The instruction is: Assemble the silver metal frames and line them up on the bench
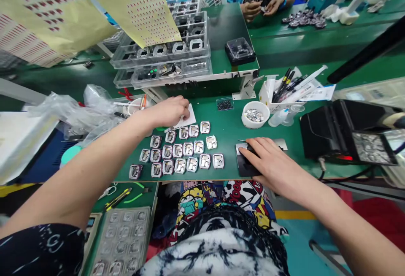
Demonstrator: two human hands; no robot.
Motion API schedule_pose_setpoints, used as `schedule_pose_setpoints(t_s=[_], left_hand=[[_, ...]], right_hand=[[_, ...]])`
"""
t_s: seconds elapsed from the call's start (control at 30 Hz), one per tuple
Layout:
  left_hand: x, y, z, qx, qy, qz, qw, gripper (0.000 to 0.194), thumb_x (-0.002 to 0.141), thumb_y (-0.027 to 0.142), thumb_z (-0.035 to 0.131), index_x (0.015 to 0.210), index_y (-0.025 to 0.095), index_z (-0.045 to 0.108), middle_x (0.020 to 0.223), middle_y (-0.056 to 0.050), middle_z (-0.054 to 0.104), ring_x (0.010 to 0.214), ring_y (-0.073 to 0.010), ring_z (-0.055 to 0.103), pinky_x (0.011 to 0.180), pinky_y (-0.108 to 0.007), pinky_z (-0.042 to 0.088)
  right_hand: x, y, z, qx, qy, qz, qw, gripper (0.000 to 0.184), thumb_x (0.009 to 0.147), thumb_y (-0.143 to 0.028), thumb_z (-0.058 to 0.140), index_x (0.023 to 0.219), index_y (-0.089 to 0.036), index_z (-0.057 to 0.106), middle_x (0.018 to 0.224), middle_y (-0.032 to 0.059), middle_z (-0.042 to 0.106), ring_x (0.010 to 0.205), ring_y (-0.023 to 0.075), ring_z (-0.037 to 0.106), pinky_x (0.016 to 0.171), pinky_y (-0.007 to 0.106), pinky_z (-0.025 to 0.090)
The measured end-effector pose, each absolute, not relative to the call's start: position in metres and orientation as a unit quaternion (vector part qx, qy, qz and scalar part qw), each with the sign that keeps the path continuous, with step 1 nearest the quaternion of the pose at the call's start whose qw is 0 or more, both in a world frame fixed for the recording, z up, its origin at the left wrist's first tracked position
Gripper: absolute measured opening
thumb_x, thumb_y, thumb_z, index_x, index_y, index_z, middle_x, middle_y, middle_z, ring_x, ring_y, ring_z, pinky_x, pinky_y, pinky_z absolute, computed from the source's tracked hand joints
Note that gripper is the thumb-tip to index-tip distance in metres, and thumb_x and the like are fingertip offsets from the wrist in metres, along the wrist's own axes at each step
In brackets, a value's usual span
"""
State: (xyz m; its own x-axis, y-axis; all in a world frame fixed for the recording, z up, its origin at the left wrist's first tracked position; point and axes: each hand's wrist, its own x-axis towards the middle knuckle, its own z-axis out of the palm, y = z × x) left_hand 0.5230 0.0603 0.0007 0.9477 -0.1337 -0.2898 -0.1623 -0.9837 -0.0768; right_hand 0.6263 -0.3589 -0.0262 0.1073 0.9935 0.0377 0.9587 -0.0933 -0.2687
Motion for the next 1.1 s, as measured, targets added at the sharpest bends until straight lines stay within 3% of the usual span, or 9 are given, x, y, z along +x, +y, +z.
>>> schedule_pose_setpoints(t_s=[0.13,0.23,0.3,0.4,0.5,0.63,0.93,1.1], left_hand=[[0.513,0.061,0.009,-0.984,0.073,0.127,0.099,0.029,0.084,0.007,0.057,0.091,0.020,0.081,0.105,-0.014,0.062,0.110,-0.0305,0.053,0.087,-0.041,0.041],[0.501,0.066,0.016,-0.984,0.054,0.118,0.120,0.027,0.087,0.008,0.056,0.091,0.018,0.080,0.104,-0.014,0.061,0.111,-0.0305,0.052,0.088,-0.041,0.041],[0.494,0.070,0.020,-0.985,0.035,0.111,0.126,0.026,0.089,0.009,0.055,0.091,0.018,0.080,0.102,-0.014,0.061,0.109,-0.0306,0.053,0.087,-0.040,0.042],[0.486,0.074,0.024,-0.986,0.020,0.104,0.127,0.025,0.089,0.008,0.056,0.091,0.018,0.079,0.100,-0.014,0.061,0.105,-0.0304,0.054,0.082,-0.040,0.042],[0.481,0.076,0.027,-0.985,0.016,0.102,0.138,0.024,0.088,0.008,0.058,0.090,0.019,0.079,0.100,-0.013,0.062,0.103,-0.0302,0.055,0.079,-0.040,0.042],[0.477,0.075,0.029,-0.984,0.002,0.099,0.147,0.023,0.090,0.011,0.057,0.092,0.018,0.079,0.102,-0.013,0.063,0.104,-0.0297,0.057,0.080,-0.039,0.044],[0.478,0.076,0.031,-0.985,0.000,0.120,0.120,0.030,0.089,0.010,0.055,0.100,0.019,0.081,0.105,-0.014,0.065,0.105,-0.0297,0.059,0.087,-0.040,0.047],[0.479,0.079,0.026,-0.986,-0.001,0.124,0.111,0.033,0.089,0.010,0.054,0.104,0.021,0.081,0.104,-0.013,0.065,0.105,-0.0284,0.059,0.091,-0.040,0.048]], right_hand=[[0.631,-0.365,-0.035,-0.734,-0.667,0.076,0.102,0.094,0.087,-0.031,0.080,0.169,-0.027,0.035,0.166,0.0181,0.043,0.151,0.0470,0.041,0.120,0.071,0.042],[0.633,-0.361,-0.024,-0.729,-0.670,0.076,0.120,0.092,0.090,-0.046,0.079,0.169,-0.030,0.034,0.170,0.0157,0.039,0.154,0.0475,0.037,0.120,0.073,0.042],[0.633,-0.346,-0.007,-0.721,-0.673,0.077,0.148,0.076,0.097,-0.049,0.072,0.164,-0.031,0.042,0.165,0.0140,0.047,0.149,0.0453,0.045,0.117,0.069,0.045],[0.631,-0.298,0.017,-0.699,-0.695,0.057,0.160,0.045,0.106,-0.037,0.057,0.150,-0.027,0.059,0.142,0.0145,0.065,0.128,0.0388,0.060,0.107,0.060,0.050],[0.630,-0.230,0.022,-0.674,-0.730,0.017,0.112,0.033,0.107,-0.027,0.053,0.135,-0.020,0.069,0.120,0.0156,0.071,0.109,0.0353,0.062,0.092,0.051,0.049],[0.626,-0.141,0.005,-0.645,-0.763,0.012,0.027,0.035,0.101,-0.011,0.052,0.127,-0.020,0.074,0.111,0.0152,0.068,0.104,0.0330,0.058,0.084,0.042,0.040],[0.630,-0.070,-0.016,-0.585,-0.808,0.061,-0.030,0.039,0.106,-0.020,0.047,0.132,-0.034,0.074,0.111,0.0122,0.065,0.105,0.0317,0.054,0.076,0.039,0.029],[0.641,-0.074,-0.018,-0.612,-0.788,0.050,-0.038,0.036,0.103,-0.019,0.050,0.126,-0.026,0.078,0.109,0.0135,0.065,0.101,0.0305,0.054,0.077,0.038,0.030]])
